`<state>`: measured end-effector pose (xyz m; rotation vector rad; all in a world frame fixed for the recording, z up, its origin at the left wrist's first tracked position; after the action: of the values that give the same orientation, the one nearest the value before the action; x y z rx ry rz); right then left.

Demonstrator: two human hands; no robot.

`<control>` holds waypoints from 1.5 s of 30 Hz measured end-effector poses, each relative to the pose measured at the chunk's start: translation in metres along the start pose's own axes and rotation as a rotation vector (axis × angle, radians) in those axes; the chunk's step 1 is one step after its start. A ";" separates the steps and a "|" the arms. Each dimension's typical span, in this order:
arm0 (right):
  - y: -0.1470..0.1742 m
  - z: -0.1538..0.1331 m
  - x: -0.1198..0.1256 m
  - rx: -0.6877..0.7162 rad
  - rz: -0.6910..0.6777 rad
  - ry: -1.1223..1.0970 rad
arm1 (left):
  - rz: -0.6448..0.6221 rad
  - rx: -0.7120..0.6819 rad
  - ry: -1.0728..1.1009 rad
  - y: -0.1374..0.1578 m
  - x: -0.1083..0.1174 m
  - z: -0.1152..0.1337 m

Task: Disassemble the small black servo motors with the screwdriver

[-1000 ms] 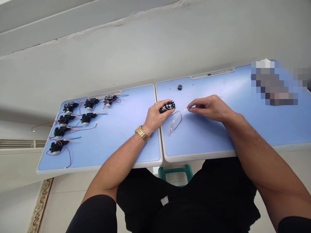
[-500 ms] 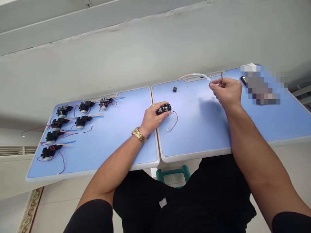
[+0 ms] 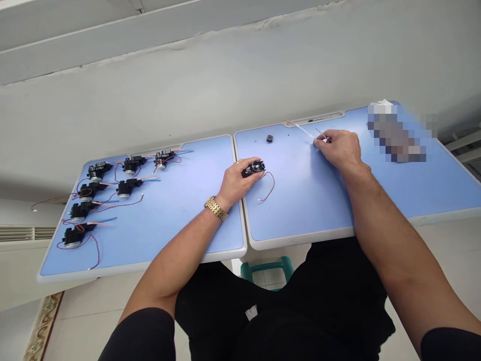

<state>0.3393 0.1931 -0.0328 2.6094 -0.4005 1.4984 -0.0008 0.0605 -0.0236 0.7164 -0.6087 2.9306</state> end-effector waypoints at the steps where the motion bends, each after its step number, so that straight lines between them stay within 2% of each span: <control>1: 0.002 -0.003 0.000 0.015 -0.005 0.003 | -0.002 -0.001 -0.007 0.000 0.000 0.000; 7: 0.011 -0.015 0.000 0.046 -0.046 -0.095 | -0.001 0.012 -0.007 0.000 0.000 -0.002; 18: 0.014 -0.014 0.008 0.010 -0.008 -0.310 | -0.001 0.003 0.007 0.000 -0.001 0.000; 27: 0.007 -0.013 0.013 -0.064 -0.031 -0.217 | 0.004 -0.013 0.018 0.000 -0.002 0.001; 34: -0.017 -0.016 0.024 -0.001 0.003 0.121 | -0.001 -0.004 0.022 0.000 -0.002 0.002; 40: -0.028 -0.018 0.029 0.092 0.049 0.084 | 0.001 -0.016 0.024 0.000 -0.002 0.001; 45: -0.004 -0.031 0.044 0.104 0.093 0.037 | 0.003 -0.026 0.032 0.000 -0.003 -0.001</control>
<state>0.3354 0.1964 0.0210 2.6715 -0.4588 1.6363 0.0012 0.0607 -0.0252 0.6655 -0.6443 2.9254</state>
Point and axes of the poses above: each hand's wrist, its own y-axis away from the middle knuckle, its own x-axis out of the back of the hand, z = x × y, the point moved 6 cm from there along -y, towards the middle knuckle, and after that the axes turned 9 degrees about -x, right-handed, at the moved point
